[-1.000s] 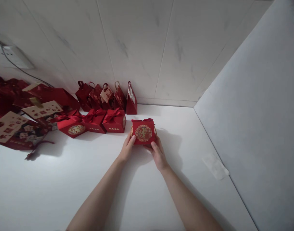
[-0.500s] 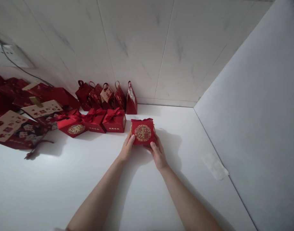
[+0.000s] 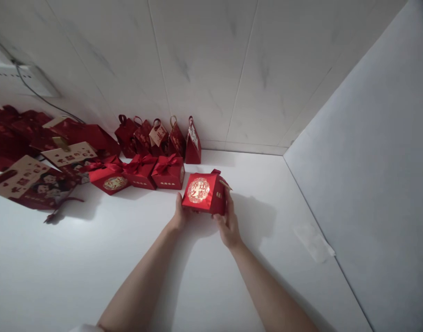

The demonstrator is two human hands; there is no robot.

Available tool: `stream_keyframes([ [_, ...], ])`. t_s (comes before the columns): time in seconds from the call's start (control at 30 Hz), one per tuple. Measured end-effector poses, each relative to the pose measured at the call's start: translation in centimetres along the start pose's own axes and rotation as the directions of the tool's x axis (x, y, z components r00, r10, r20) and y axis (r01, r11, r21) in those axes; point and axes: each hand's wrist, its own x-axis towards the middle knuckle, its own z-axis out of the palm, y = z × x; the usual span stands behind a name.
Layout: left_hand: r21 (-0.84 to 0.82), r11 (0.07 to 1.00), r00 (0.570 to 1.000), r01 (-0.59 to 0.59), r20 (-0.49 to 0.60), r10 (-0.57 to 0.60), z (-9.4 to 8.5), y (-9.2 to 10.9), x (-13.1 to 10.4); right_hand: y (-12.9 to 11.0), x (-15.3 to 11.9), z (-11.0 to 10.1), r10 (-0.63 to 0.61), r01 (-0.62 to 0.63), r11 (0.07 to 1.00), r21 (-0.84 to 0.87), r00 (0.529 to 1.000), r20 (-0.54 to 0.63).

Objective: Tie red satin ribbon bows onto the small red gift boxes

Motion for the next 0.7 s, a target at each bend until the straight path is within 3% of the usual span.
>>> stream_keyframes([
  [0.13, 0.110, 0.992, 0.992, -0.062, 0.114, 0.049, 0.0, 0.6, -0.3, -0.1, -0.4, 0.1, 0.132, -0.132, 0.991, -0.026, 0.991, -0.022],
  [0.3, 0.252, 0.955, 0.970, -0.157, 0.222, 0.101, 0.8, 1.8, -0.6, -0.1, -0.2, 0.2, 0.177, -0.174, 0.984, 0.032, 0.975, -0.135],
  [0.5, 0.249, 0.961, 0.990, -0.119, 0.107, 0.095, 1.3, 1.8, -0.6, 0.0, 0.2, 0.0, 0.241, -0.236, 0.970, 0.049, 0.954, -0.176],
  [0.7, 0.246, 0.966, 0.997, -0.078, 0.025, 0.074, 1.2, 1.5, -0.4, 0.1, 0.2, 0.0, 0.254, -0.245, 0.962, 0.117, 0.965, -0.071],
])
